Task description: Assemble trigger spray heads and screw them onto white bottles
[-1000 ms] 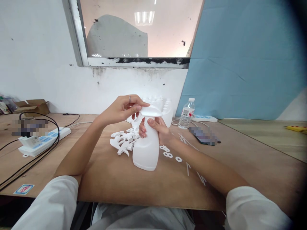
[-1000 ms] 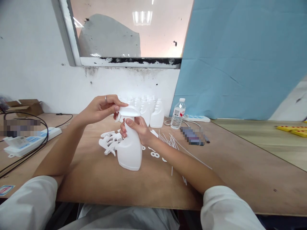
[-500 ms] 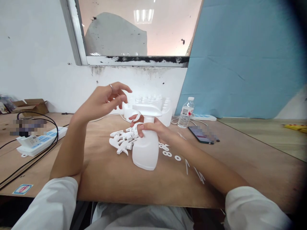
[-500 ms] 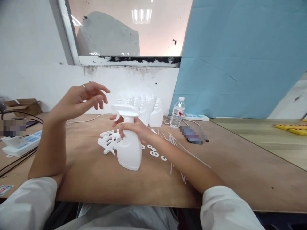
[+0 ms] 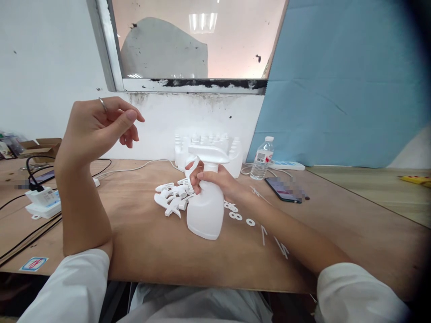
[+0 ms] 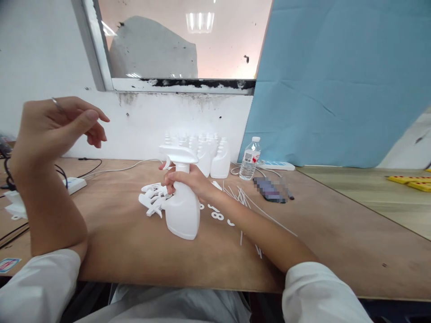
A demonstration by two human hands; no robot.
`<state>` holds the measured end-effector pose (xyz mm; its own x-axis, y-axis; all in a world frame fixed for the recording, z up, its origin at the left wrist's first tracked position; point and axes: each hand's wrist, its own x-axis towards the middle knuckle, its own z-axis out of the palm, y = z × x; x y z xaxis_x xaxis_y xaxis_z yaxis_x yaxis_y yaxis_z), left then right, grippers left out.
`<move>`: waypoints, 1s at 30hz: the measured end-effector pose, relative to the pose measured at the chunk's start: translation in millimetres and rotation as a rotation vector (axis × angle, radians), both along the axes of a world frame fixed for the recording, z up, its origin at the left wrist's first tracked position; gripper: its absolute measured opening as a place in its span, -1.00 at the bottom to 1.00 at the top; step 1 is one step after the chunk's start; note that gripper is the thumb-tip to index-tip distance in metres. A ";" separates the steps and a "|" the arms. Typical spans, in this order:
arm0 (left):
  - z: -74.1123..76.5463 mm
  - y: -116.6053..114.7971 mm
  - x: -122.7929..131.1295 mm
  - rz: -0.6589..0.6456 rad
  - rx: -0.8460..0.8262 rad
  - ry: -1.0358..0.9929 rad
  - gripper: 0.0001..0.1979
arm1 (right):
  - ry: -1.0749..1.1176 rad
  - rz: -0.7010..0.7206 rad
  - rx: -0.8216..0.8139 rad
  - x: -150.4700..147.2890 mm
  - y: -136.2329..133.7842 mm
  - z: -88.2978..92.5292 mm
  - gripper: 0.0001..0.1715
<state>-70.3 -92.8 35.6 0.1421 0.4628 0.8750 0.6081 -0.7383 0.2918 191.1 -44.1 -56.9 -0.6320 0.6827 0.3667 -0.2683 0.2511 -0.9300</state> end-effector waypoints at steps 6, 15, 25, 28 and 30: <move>-3.1 4.9 13.8 -0.045 -0.086 0.094 -0.80 | -0.044 0.002 -0.040 0.3 -3.8 -0.4 -0.80; -9.6 15.7 43.4 -0.035 -0.199 0.455 -0.62 | -0.067 0.086 -0.009 1.2 -5.5 0.4 -0.59; -11.1 15.3 57.2 -0.135 -0.230 0.614 -0.61 | -0.191 0.134 0.072 4.4 -4.7 2.4 -0.53; -5.8 12.5 41.9 -0.052 -0.213 0.510 -0.66 | -0.459 0.085 0.232 15.1 -8.4 15.4 -0.22; -1.2 11.5 23.5 0.029 -0.181 0.366 -0.68 | -0.688 0.061 0.381 28.7 -8.5 22.8 -0.01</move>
<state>-46.7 -81.3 34.4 0.4131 0.6132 0.6733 0.7159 -0.6756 0.1760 219.8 -52.7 -34.0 -0.8339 0.5459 0.0816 0.3126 0.5889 -0.7453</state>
